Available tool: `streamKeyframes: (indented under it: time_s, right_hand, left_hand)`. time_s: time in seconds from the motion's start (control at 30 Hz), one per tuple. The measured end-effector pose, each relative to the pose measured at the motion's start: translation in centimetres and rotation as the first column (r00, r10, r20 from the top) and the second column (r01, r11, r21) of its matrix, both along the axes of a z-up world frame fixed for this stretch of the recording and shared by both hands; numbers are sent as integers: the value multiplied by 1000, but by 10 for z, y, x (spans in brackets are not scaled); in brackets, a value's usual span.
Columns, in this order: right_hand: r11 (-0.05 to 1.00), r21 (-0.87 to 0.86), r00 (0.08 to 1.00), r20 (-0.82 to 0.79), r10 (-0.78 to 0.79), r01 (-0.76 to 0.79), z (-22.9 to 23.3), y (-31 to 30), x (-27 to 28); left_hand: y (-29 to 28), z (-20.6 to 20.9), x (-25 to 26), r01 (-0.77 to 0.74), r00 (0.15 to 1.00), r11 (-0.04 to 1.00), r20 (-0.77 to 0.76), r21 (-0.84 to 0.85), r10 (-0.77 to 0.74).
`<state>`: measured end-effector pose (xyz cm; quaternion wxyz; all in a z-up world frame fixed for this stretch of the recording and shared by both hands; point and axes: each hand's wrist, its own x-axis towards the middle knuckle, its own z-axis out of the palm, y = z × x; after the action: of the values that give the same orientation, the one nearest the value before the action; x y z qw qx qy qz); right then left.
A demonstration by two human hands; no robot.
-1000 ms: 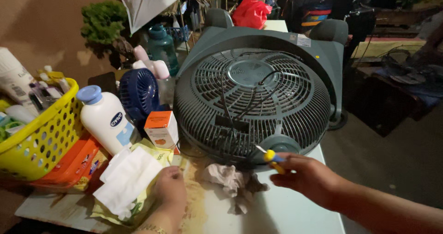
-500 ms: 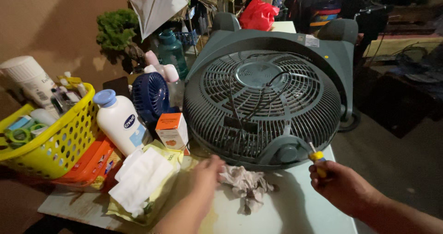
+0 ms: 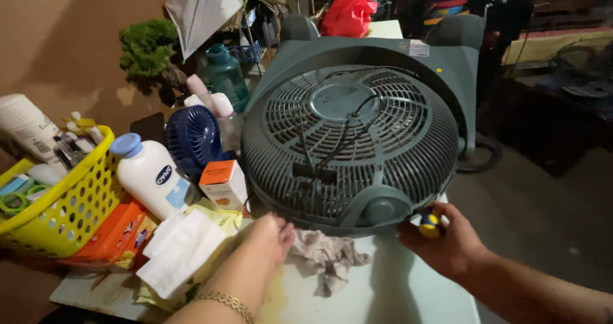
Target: The person uses a screwdriver to loosen screws on the front grill of a grey table fan. They then remove the grill, rotate the fan to inspect the blades, and reattach the grill, tightening the screws to secure it.
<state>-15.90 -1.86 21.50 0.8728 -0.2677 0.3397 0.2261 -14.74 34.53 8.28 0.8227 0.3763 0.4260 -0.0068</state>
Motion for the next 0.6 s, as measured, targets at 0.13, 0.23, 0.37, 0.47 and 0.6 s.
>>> streamKeyframes:
  time_s: [0.13,0.23,0.37,0.47,0.6]
  right_hand:
    - [1000,-9,999,-44,21,-21,-10,-12,17]
    - [995,42,995,-43,93,-91,-8,-16,23]
    - [997,46,994,-86,60,-56,6,-19,32]
    - [999,52,995,-103,13,-8,17,-32,42]
    - [998,6,997,-46,56,-56,21,-54,60]
  left_hand:
    - [8,-4,7,70,995,997,77,-12,-69]
    - [27,-12,20,51,997,996,55,-67,-48]
    - [33,-17,23,0,999,993,47,-121,6]
    - [10,-1,17,-29,1000,996,6,-87,30]
    - [-30,26,6,-24,995,989,91,-145,38]
